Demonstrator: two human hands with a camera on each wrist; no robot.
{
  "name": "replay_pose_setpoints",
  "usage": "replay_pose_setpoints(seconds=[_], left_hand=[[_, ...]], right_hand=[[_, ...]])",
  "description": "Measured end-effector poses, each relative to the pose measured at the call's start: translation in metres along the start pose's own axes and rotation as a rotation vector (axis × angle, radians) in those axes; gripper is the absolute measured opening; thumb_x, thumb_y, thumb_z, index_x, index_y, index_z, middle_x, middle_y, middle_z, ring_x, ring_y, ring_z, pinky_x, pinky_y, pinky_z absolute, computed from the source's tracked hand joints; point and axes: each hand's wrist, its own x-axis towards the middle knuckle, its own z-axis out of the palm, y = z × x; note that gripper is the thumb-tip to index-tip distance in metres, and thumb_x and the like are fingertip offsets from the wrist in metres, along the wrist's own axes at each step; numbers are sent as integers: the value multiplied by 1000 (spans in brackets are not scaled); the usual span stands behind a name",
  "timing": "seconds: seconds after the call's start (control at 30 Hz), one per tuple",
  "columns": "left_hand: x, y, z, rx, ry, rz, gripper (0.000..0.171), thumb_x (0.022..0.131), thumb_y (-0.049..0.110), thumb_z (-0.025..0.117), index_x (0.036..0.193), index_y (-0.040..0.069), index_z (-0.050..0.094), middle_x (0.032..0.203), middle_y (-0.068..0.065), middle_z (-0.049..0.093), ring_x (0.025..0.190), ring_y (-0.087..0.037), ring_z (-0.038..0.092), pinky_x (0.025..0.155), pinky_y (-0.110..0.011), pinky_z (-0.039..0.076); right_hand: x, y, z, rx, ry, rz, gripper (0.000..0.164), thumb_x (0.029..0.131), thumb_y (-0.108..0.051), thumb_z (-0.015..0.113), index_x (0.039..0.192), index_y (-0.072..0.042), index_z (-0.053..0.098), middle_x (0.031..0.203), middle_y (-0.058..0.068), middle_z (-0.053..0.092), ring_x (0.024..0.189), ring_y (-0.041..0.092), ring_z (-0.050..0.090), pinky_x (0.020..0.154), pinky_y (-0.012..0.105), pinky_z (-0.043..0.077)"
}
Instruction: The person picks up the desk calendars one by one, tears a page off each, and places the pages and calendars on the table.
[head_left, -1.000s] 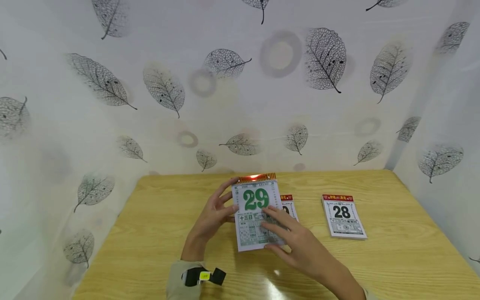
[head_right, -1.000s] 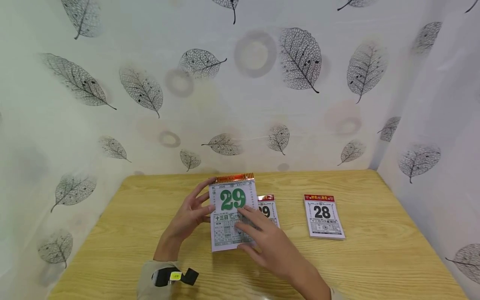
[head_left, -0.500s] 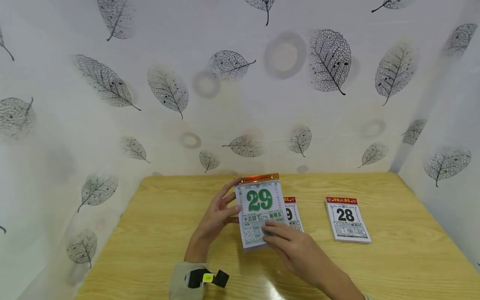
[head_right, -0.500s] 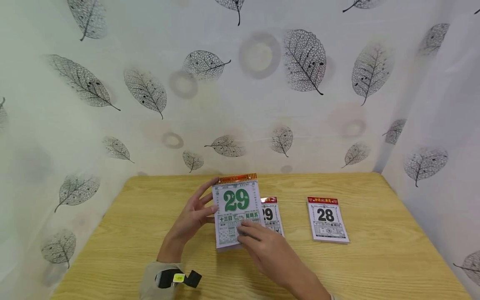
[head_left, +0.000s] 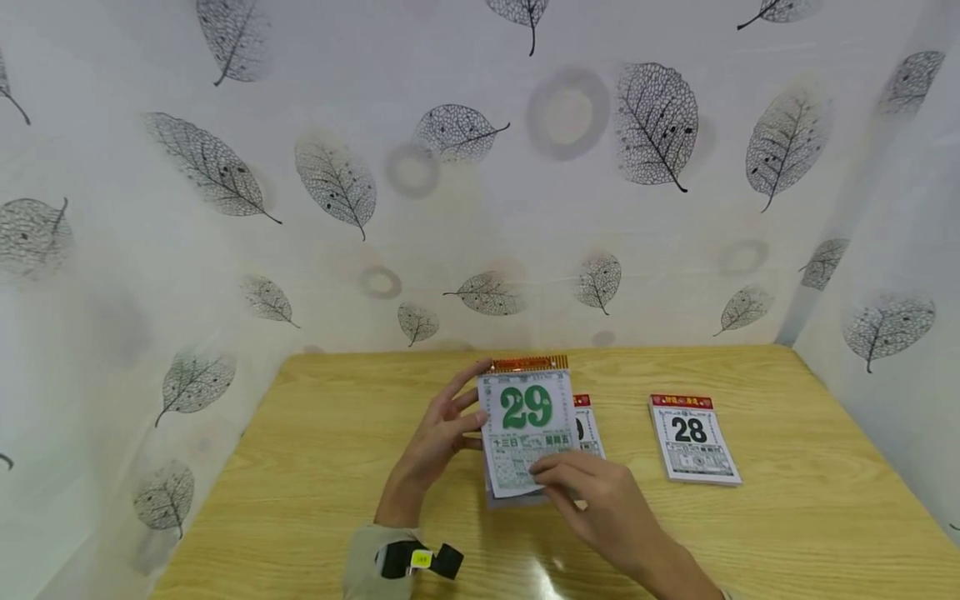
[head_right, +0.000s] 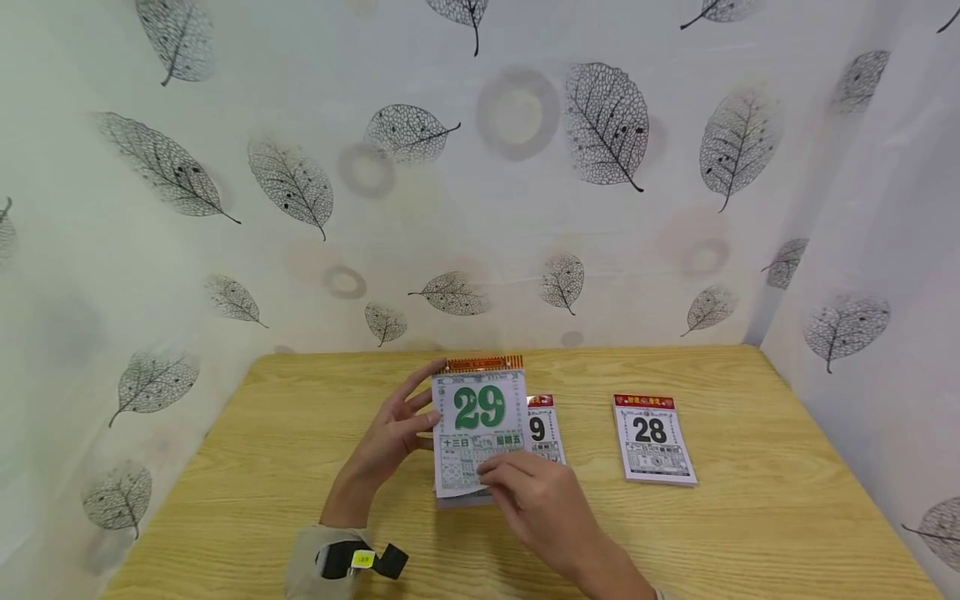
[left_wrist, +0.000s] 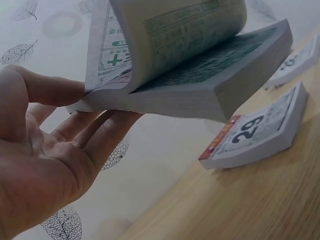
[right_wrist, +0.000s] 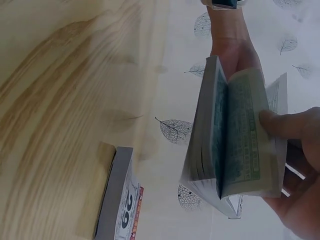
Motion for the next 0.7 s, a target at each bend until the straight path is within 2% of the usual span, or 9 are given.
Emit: replay_pose_setpoints(seconds=[0.2, 0.33, 0.5, 0.57, 0.7], left_hand=[[-1, 0, 1, 13, 7, 4, 63, 104, 3, 52, 162, 20, 32, 141, -21, 57, 102, -27, 70, 73, -37, 63], [-1, 1, 1, 25, 17, 0, 61, 105, 6, 51, 162, 20, 32, 139, -18, 59, 98, -25, 70, 72, -36, 63], [-2, 3, 2, 32, 35, -6, 60, 105, 6, 51, 161, 22, 34, 137, -18, 60, 98, -24, 70, 72, -37, 62], [-1, 3, 3, 38, 36, -7, 60, 105, 6, 51, 161, 22, 35, 137, -18, 60, 100, -24, 69, 72, -37, 62], [-1, 3, 4, 36, 27, -8, 60, 105, 5, 51, 160, 22, 37, 139, -20, 58, 101, -25, 68, 70, -36, 62]], right_hand=[[2, -3, -6, 111, -20, 111, 20, 81, 0, 83, 94, -14, 77, 106, -1, 75, 91, 15, 73, 82, 14, 55], [5, -4, -8, 161, -11, 168, 24, 82, 6, 80, 97, -12, 76, 104, -2, 76, 89, 13, 73, 79, 17, 57], [10, -2, -10, 130, 51, 190, 33, 79, 17, 76, 101, -8, 71, 97, 2, 76, 81, 14, 73, 71, 18, 59], [13, 1, -12, 110, 79, 195, 35, 79, 18, 75, 103, -6, 68, 96, 4, 76, 82, 18, 75, 71, 18, 59], [21, 10, -15, 85, 100, 204, 43, 81, 16, 75, 117, -5, 63, 95, 9, 76, 83, 23, 76, 71, 21, 60]])
